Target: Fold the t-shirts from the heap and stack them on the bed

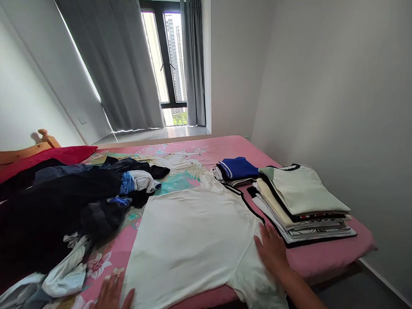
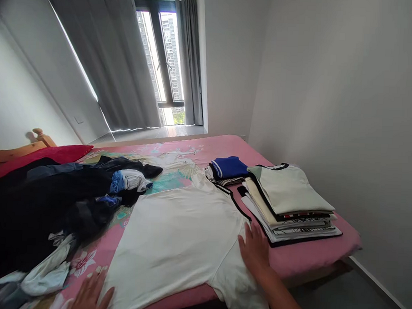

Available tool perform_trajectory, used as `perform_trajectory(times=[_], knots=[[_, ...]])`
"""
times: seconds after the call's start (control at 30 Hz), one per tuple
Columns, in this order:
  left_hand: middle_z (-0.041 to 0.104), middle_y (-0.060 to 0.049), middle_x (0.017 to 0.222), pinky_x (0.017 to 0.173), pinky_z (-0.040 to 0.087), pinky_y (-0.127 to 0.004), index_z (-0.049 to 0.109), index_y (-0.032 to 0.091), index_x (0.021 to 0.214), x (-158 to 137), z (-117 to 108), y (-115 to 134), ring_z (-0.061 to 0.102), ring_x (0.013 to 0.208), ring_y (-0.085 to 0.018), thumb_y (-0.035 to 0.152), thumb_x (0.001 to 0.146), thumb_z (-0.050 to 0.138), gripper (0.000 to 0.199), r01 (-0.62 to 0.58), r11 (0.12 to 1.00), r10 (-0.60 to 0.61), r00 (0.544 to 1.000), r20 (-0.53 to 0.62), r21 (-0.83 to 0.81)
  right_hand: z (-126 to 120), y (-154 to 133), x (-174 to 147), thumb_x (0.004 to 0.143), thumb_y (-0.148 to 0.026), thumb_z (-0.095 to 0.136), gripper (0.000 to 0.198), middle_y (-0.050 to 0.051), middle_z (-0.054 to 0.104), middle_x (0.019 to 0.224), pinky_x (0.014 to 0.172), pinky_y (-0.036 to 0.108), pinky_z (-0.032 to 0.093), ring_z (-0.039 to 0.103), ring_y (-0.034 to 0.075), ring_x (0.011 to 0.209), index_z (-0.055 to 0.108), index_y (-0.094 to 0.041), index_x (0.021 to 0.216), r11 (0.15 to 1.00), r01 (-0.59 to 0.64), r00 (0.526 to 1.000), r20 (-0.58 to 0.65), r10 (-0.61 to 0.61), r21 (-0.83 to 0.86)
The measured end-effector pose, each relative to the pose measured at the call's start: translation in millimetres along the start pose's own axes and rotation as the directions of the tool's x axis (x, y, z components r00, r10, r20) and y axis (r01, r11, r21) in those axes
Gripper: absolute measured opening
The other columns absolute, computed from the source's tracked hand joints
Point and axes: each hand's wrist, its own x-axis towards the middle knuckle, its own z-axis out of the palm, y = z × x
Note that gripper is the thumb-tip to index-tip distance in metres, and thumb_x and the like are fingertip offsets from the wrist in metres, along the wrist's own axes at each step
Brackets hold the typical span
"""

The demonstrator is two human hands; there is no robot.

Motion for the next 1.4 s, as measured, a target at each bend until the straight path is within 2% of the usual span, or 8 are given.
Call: perform_trajectory(times=[0.13,0.23,0.43,0.6,0.87,1.0,1.13,1.4], knots=[[0.025,-0.001,0.149,0.112,0.010,-0.047,0.038,0.027,0.136,-16,-22,93,0.017,0.139,-0.020,0.038,0.087,0.033,0.051,-0.302,0.952,0.302,0.953,-0.006,-0.048,-3,-95,-21,0.091,-0.044,0.024,0.053,0.005,0.024,0.150,0.108,0.053,0.011,0.017,0.027,0.138,0.031,-0.024,0.140,0.959,0.252,0.963,0.062,-0.262,0.127],[0.022,0.001,0.150,0.112,0.006,-0.050,0.035,0.032,0.137,-26,-25,117,0.021,0.138,-0.020,0.043,0.088,0.033,0.050,-0.385,0.919,0.393,0.914,0.104,-0.088,4,-107,-39,0.090,-0.048,0.027,0.055,0.004,0.022,0.150,0.109,0.054,0.003,0.015,0.026,0.138,0.029,-0.027,0.141,0.928,0.344,0.904,0.217,-0.369,0.145],[0.025,-0.002,0.149,0.112,0.009,-0.051,0.030,0.022,0.140,-52,0,2,0.022,0.138,-0.021,0.044,0.087,0.030,0.057,-0.221,0.974,0.213,0.968,0.133,0.044,19,35,-78,0.084,-0.055,0.036,0.061,0.010,0.034,0.144,0.106,0.059,0.013,0.026,0.031,0.133,0.037,-0.022,0.136,0.989,0.144,0.989,-0.017,-0.144,0.028],[0.039,-0.002,0.143,0.114,0.012,-0.043,0.046,0.024,0.132,-69,9,-43,0.028,0.136,-0.021,0.043,0.081,0.039,0.055,-0.280,0.956,0.282,0.959,-0.012,0.088,27,112,-125,0.078,-0.060,0.046,0.063,0.019,0.044,0.132,0.102,0.051,0.033,0.036,0.033,0.127,0.048,-0.014,0.121,0.918,-0.058,0.978,-0.164,0.131,0.391],[0.041,0.001,0.143,0.113,0.009,-0.046,0.051,0.031,0.127,-66,12,-8,0.029,0.135,-0.018,0.017,0.079,0.033,0.052,-0.319,0.948,0.319,0.938,-0.138,0.020,32,82,-132,0.055,-0.055,0.067,0.076,0.015,0.066,0.102,0.085,0.042,0.049,0.063,0.030,0.096,0.046,-0.014,0.116,0.465,-0.374,0.918,0.248,0.311,0.802],[0.040,0.003,0.143,0.113,0.010,-0.046,0.049,0.033,0.128,-63,16,-16,0.029,0.135,-0.017,0.017,0.080,0.033,0.053,-0.343,0.939,0.343,0.933,-0.107,0.023,17,76,-130,0.058,-0.056,0.061,0.049,0.011,0.070,0.085,0.079,0.039,0.050,0.064,0.030,0.087,0.064,-0.014,0.084,0.522,-0.424,0.892,0.441,0.099,0.740],[0.041,0.000,0.142,0.112,0.016,-0.044,0.050,0.029,0.128,-65,16,-22,0.030,0.135,-0.017,0.018,0.084,0.027,0.051,-0.382,0.924,0.377,0.916,-0.138,-0.007,2,82,-142,0.060,-0.054,0.056,0.038,0.005,0.069,0.074,0.074,0.036,0.049,0.063,0.027,0.079,0.064,-0.018,0.068,0.536,-0.443,0.887,0.438,0.147,0.718],[0.061,-0.006,0.122,0.104,0.035,-0.044,0.066,0.027,0.106,-79,4,1,0.051,0.119,-0.025,0.035,0.081,0.039,0.038,-0.358,0.862,0.259,0.919,-0.296,-0.358,-37,63,-166,0.068,-0.053,0.064,0.032,-0.006,0.048,0.049,0.047,0.023,0.043,0.041,0.008,0.040,0.062,-0.022,0.075,0.028,-0.732,0.679,0.726,0.107,0.680]])
